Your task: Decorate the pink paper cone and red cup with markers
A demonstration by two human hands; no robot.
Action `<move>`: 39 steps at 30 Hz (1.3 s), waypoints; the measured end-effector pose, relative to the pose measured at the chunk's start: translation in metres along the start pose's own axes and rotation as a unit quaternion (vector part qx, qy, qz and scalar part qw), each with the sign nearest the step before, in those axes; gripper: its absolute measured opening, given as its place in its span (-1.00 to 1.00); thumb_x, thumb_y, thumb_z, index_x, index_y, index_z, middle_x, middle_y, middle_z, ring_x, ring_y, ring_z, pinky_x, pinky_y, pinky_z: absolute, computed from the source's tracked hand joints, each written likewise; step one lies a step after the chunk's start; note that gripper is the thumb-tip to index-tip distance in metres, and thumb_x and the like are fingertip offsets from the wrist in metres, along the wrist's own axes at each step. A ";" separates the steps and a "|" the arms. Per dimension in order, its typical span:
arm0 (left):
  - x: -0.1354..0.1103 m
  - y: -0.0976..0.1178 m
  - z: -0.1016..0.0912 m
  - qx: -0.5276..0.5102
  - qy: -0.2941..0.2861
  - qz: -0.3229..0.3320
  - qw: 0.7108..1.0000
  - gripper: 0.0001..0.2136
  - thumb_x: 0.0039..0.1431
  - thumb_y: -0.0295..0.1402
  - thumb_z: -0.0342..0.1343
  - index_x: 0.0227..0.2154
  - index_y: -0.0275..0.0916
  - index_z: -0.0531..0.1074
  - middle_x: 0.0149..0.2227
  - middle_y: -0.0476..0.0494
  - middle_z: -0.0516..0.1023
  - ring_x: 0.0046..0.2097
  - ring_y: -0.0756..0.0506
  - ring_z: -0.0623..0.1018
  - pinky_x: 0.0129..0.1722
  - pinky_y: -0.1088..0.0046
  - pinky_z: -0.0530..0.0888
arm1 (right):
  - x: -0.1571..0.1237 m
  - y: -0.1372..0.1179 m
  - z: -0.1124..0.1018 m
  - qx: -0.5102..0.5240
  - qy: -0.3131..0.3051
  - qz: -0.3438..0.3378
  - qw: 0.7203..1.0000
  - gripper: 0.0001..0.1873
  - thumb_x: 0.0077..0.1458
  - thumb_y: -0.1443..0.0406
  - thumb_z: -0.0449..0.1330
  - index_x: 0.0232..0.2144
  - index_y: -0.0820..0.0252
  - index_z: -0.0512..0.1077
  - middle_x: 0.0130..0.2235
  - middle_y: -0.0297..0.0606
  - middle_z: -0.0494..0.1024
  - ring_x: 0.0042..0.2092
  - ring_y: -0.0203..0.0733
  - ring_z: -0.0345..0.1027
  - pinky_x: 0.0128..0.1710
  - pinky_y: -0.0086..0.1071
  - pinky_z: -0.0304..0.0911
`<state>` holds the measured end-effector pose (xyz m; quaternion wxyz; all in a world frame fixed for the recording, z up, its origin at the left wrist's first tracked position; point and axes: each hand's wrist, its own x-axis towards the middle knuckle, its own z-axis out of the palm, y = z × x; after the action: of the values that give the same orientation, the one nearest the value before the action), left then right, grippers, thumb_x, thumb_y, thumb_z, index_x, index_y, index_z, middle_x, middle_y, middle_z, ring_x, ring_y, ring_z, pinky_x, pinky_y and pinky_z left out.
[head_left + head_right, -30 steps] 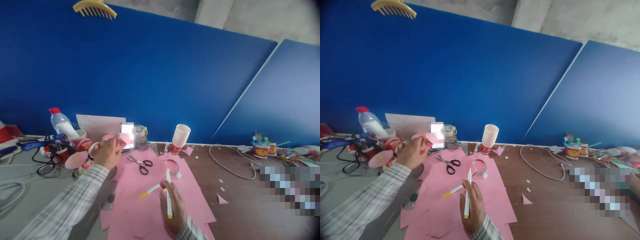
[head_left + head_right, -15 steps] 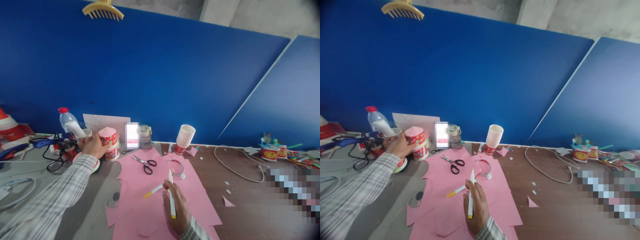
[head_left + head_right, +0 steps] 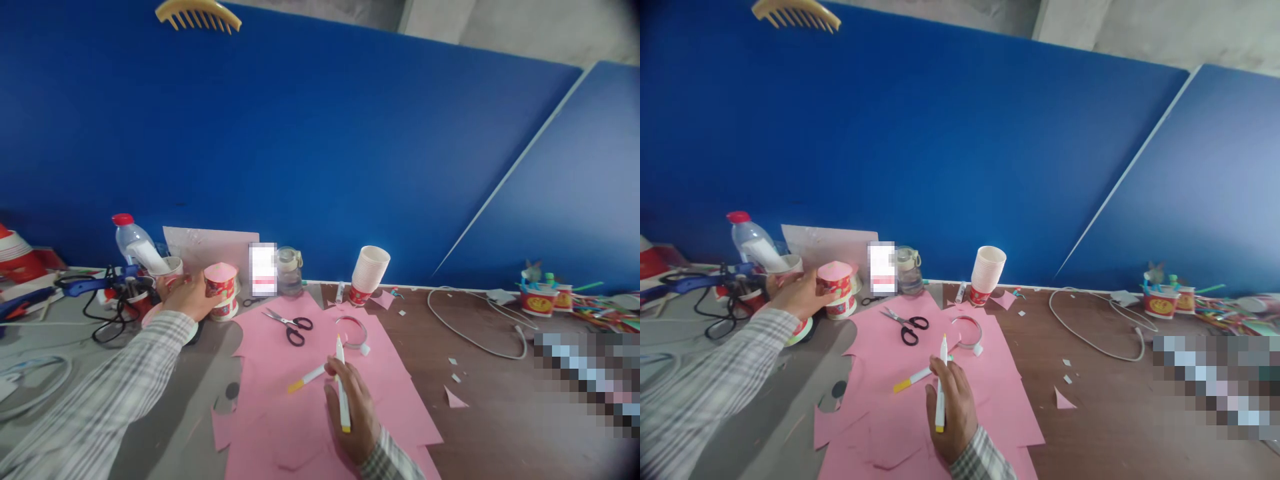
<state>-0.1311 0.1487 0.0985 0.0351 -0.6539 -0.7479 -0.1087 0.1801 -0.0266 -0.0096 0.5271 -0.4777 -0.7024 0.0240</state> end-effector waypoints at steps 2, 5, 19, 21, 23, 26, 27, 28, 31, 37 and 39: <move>-0.002 -0.001 -0.012 -0.017 0.051 0.001 0.999 -0.34 -0.24 -0.16 0.16 -0.05 -0.36 0.13 -0.12 -0.42 0.48 0.03 -0.47 0.28 0.00 -0.12 0.01 | -0.001 0.000 0.000 0.003 -0.002 0.003 1.000 -0.49 0.00 0.41 0.13 0.04 0.10 0.27 -0.28 -0.20 0.55 -0.26 -0.08 0.45 -0.31 -0.19 0.51; -0.016 0.004 -0.026 -0.056 0.125 0.029 0.990 -0.42 -0.14 -0.29 0.09 -0.01 -0.24 0.06 -0.11 -0.26 0.46 0.02 -0.37 0.30 0.01 -0.02 0.11 | -0.003 -0.001 0.001 0.007 -0.005 0.015 1.000 -0.51 0.01 0.41 0.13 0.03 0.10 0.28 -0.28 -0.19 0.54 -0.26 -0.08 0.45 -0.32 -0.21 0.51; -0.135 0.094 0.040 -0.207 0.047 0.346 0.914 -0.86 -0.10 -0.28 0.14 -0.39 0.02 0.39 -0.42 -0.02 0.58 -0.36 -0.16 0.54 -0.41 0.26 0.56 | 0.003 -0.001 -0.002 0.001 0.013 0.000 1.000 -0.55 0.03 0.40 0.12 0.01 0.14 0.28 -0.29 -0.18 0.53 -0.26 -0.09 0.46 -0.32 -0.22 0.52; -0.137 0.093 0.042 -0.204 0.043 0.346 0.915 -0.86 -0.10 -0.29 0.14 -0.40 0.04 0.39 -0.46 0.00 0.59 -0.39 -0.15 0.55 -0.44 0.29 0.57 | 0.002 -0.001 -0.001 -0.001 0.012 -0.002 1.000 -0.54 0.02 0.39 0.12 0.02 0.13 0.27 -0.28 -0.18 0.54 -0.26 -0.09 0.46 -0.32 -0.22 0.52; -0.140 0.091 0.043 -0.200 0.043 0.342 0.917 -0.86 -0.09 -0.28 0.13 -0.39 0.05 0.39 -0.46 0.01 0.59 -0.39 -0.13 0.56 -0.44 0.32 0.58 | 0.001 -0.001 -0.001 -0.005 0.014 -0.003 1.000 -0.53 0.02 0.39 0.12 0.03 0.12 0.27 -0.28 -0.18 0.54 -0.25 -0.08 0.46 -0.31 -0.21 0.52; -0.137 0.084 0.036 -0.186 0.056 0.328 0.924 -0.83 -0.08 -0.26 0.09 -0.34 0.08 0.37 -0.38 0.01 0.60 -0.31 -0.13 0.55 -0.34 0.35 0.56 | 0.001 -0.001 0.000 -0.006 0.014 0.000 1.000 -0.54 0.02 0.39 0.12 0.02 0.13 0.27 -0.28 -0.18 0.54 -0.26 -0.09 0.46 -0.31 -0.21 0.52; -0.132 0.078 0.031 -0.177 0.064 0.320 0.929 -0.81 -0.07 -0.25 0.07 -0.32 0.08 0.36 -0.35 0.00 0.60 -0.26 -0.14 0.54 -0.28 0.34 0.54 | 0.001 -0.001 0.000 -0.004 0.012 0.004 1.000 -0.55 0.02 0.39 0.11 0.01 0.14 0.28 -0.29 -0.18 0.54 -0.26 -0.09 0.46 -0.32 -0.21 0.52; -0.124 0.070 0.023 -0.165 0.074 0.306 0.935 -0.79 -0.07 -0.25 0.05 -0.29 0.07 0.36 -0.30 -0.02 0.58 -0.22 -0.15 0.52 -0.22 0.31 0.51 | 0.001 -0.001 0.000 -0.003 0.011 0.007 1.000 -0.55 0.02 0.39 0.11 0.01 0.14 0.28 -0.29 -0.18 0.53 -0.26 -0.09 0.46 -0.32 -0.22 0.52; -0.084 0.035 -0.006 -0.111 0.106 0.236 0.960 -0.72 0.00 -0.27 -0.06 -0.17 -0.05 0.30 -0.18 -0.13 0.52 -0.10 -0.21 0.44 -0.07 0.18 0.36 | 0.001 -0.001 0.000 -0.001 0.014 0.010 1.000 -0.55 0.02 0.39 0.11 0.01 0.13 0.29 -0.29 -0.18 0.53 -0.26 -0.09 0.46 -0.33 -0.21 0.52; 0.007 -0.041 -0.042 0.049 0.070 0.034 0.996 -0.85 0.01 -0.34 0.00 -0.36 -0.20 0.41 -0.32 -0.17 0.56 -0.25 -0.27 0.50 -0.27 0.11 0.39 | 0.002 0.000 0.001 -0.003 0.019 -0.005 1.000 -0.54 0.02 0.39 0.11 0.02 0.14 0.28 -0.29 -0.18 0.54 -0.27 -0.09 0.47 -0.33 -0.21 0.53; 0.025 -0.050 -0.036 0.072 0.038 0.010 0.997 -0.87 -0.03 -0.31 0.09 -0.43 -0.24 0.43 -0.33 -0.16 0.57 -0.27 -0.25 0.51 -0.29 0.11 0.41 | 0.001 0.001 0.001 -0.004 0.014 -0.007 1.000 -0.54 0.02 0.39 0.12 0.02 0.13 0.28 -0.29 -0.17 0.54 -0.27 -0.09 0.47 -0.33 -0.21 0.53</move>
<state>-0.1867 0.1595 0.1326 0.1111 -0.6528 -0.7452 -0.0789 0.1801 -0.0247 -0.0100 0.5346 -0.4753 -0.6987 0.0107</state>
